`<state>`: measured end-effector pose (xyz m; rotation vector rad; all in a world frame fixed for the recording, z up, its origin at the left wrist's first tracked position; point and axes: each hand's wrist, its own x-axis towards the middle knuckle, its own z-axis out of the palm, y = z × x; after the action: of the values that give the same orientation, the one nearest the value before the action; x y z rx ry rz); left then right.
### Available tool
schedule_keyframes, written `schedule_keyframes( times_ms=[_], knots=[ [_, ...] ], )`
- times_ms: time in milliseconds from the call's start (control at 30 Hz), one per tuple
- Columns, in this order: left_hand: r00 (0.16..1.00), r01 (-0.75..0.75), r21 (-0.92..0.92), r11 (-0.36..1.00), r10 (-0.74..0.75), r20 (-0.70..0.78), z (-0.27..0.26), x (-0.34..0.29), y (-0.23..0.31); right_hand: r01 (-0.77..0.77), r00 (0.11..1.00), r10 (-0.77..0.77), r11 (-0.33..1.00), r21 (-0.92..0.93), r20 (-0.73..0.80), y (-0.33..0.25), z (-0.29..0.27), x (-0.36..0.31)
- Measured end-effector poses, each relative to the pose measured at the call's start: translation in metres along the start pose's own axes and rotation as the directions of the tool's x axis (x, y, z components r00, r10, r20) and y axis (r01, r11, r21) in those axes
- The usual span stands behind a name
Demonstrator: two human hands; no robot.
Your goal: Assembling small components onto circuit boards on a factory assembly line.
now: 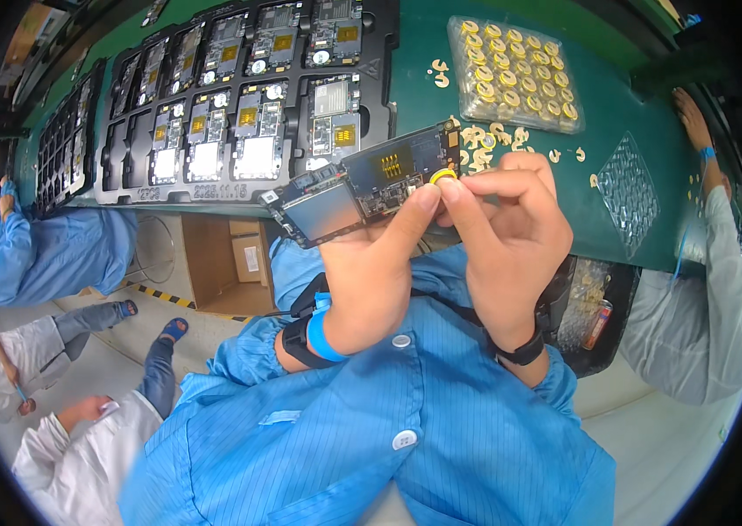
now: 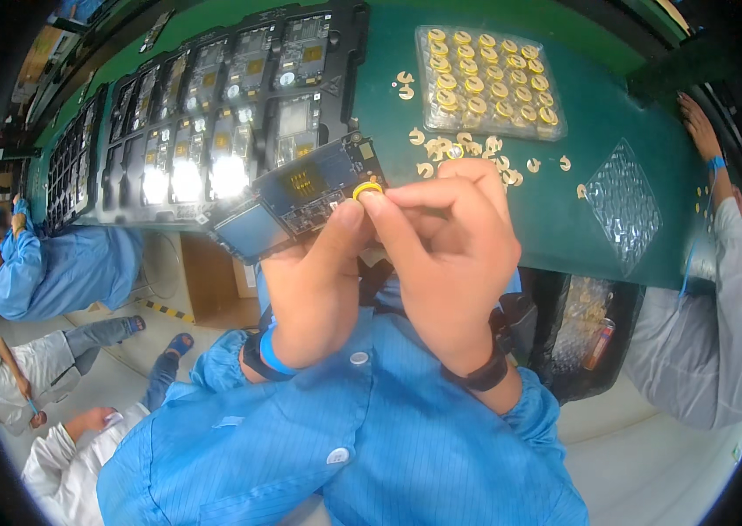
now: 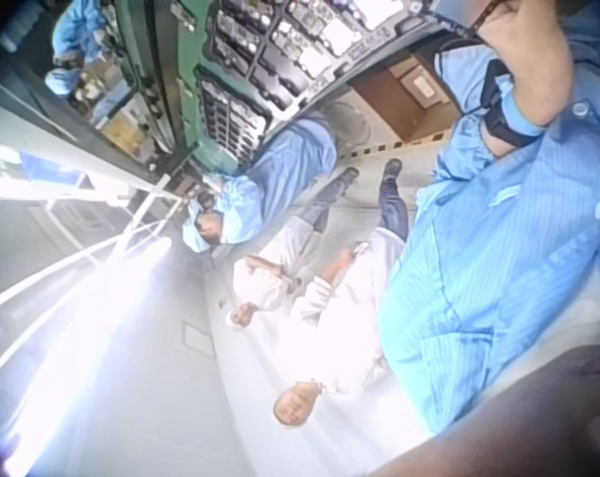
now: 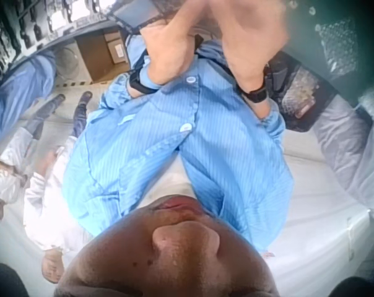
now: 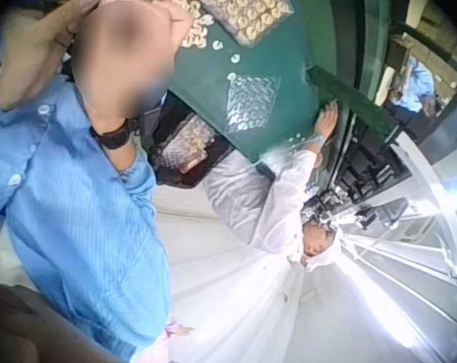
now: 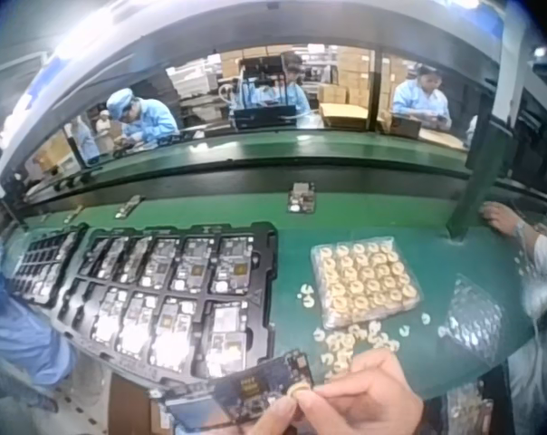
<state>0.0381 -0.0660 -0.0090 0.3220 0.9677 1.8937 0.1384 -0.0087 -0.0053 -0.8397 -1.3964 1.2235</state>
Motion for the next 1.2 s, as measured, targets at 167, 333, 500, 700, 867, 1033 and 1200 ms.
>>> schedule_keyframes(
  times_ms=[167, 333, 500, 700, 867, 1033, 1200],
  knots=[
    [0.999, 0.040, 0.000, 0.999, -0.040, -0.008, -0.003, 0.004, -0.002, -0.117, 0.992, 0.108, 0.977, 0.178, 0.062, 0.002, -0.001, 0.005],
    [0.989, 0.119, 0.013, 0.993, -0.120, 0.091, -0.010, 0.001, 0.002, -0.357, 0.932, 0.318, 0.887, 0.292, 0.171, -0.003, -0.010, 0.008],
    [0.981, 0.183, -0.040, 0.982, -0.181, 0.065, -0.008, 0.000, 0.006, -0.438, 0.899, 0.400, 0.836, 0.330, 0.179, -0.003, -0.010, 0.010],
    [0.984, 0.180, -0.026, 0.983, -0.180, 0.003, -0.009, -0.001, 0.004, -0.438, 0.897, 0.391, 0.850, 0.294, 0.205, 0.001, -0.011, 0.009],
    [0.984, 0.177, 0.012, 0.984, -0.177, -0.007, -0.009, 0.001, 0.006, -0.432, 0.897, 0.380, 0.864, 0.260, 0.228, 0.000, -0.013, 0.013],
    [0.979, 0.201, 0.017, 0.980, -0.201, 0.027, -0.008, 0.005, 0.006, -0.357, 0.921, 0.308, 0.913, 0.200, 0.237, -0.001, -0.016, 0.015],
    [0.981, 0.194, 0.012, 0.981, -0.194, -0.006, -0.004, 0.005, 0.002, -0.330, 0.930, 0.286, 0.926, 0.183, 0.231, 0.004, -0.016, 0.012]
  ],
)
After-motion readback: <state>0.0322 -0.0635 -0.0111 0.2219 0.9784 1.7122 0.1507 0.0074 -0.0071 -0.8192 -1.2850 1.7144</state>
